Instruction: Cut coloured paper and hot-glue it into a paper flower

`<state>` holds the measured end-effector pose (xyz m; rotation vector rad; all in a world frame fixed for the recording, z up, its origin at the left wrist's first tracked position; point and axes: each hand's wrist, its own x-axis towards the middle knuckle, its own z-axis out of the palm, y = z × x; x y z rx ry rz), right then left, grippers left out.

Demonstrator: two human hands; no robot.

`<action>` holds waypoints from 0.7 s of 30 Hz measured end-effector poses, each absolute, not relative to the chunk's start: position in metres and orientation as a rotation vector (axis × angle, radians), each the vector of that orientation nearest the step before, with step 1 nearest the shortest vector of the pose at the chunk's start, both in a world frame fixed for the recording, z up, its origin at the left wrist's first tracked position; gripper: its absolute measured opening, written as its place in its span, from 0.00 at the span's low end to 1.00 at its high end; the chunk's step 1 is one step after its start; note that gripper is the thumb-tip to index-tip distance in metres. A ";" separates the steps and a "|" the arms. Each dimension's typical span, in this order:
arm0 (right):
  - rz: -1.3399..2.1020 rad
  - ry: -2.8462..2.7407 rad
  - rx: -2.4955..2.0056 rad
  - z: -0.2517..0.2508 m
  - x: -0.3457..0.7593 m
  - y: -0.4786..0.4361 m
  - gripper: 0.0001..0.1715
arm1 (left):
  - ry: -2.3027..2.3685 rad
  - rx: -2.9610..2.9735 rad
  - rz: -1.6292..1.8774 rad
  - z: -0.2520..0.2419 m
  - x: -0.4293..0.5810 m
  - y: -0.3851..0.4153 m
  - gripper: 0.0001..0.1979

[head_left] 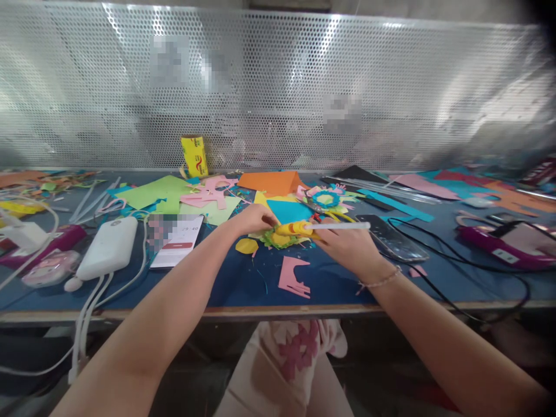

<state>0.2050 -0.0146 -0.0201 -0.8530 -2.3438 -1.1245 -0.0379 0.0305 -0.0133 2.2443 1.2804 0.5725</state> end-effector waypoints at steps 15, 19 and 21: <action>-1.120 -2.340 -0.720 -0.016 0.211 -0.015 0.12 | 1.308 2.198 0.589 -0.012 -0.036 0.028 0.13; -1.073 -2.385 -0.749 -0.011 0.212 -0.017 0.13 | 1.305 2.199 0.589 -0.012 -0.035 0.027 0.12; -1.096 -2.398 -0.730 -0.009 0.212 -0.018 0.13 | 1.299 2.191 0.587 -0.013 -0.034 0.027 0.13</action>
